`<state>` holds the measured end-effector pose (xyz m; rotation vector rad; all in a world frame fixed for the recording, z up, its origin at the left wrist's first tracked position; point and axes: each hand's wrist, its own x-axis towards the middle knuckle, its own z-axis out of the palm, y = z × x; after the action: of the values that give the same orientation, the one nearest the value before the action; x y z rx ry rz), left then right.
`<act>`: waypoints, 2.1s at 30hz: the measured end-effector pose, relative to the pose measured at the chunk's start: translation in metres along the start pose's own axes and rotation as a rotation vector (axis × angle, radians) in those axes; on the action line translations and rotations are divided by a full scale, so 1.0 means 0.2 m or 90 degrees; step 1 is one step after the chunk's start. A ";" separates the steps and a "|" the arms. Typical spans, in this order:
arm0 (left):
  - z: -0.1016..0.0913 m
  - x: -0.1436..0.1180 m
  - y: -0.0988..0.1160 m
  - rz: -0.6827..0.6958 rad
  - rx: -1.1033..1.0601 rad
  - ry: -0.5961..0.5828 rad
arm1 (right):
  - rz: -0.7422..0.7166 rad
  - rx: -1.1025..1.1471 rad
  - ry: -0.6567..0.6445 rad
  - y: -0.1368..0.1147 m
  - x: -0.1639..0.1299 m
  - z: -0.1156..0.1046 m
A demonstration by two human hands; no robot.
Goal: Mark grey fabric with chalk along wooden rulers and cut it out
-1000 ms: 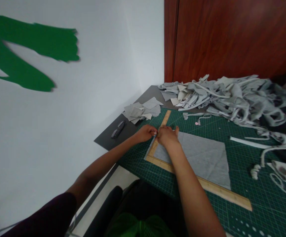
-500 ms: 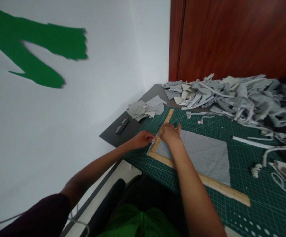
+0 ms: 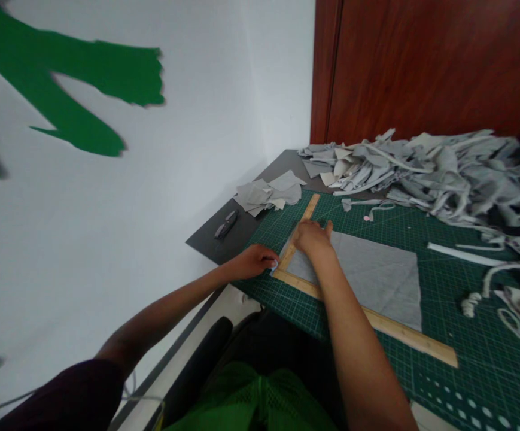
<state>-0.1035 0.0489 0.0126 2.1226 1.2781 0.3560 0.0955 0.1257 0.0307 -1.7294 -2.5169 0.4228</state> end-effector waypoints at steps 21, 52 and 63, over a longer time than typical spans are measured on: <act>-0.04 0.16 -0.04 -0.030 -0.027 0.023 | 0.011 0.011 0.006 0.00 0.01 0.01; -0.08 0.72 -0.13 0.006 0.128 0.197 | 0.008 0.027 -0.003 -0.02 0.01 -0.02; -0.10 0.63 -0.10 0.019 0.114 0.137 | 0.006 0.027 0.003 -0.02 0.00 -0.03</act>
<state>-0.0656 0.1726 0.0035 2.3060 1.4472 0.5111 0.0928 0.1245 0.0380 -1.7254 -2.4780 0.4684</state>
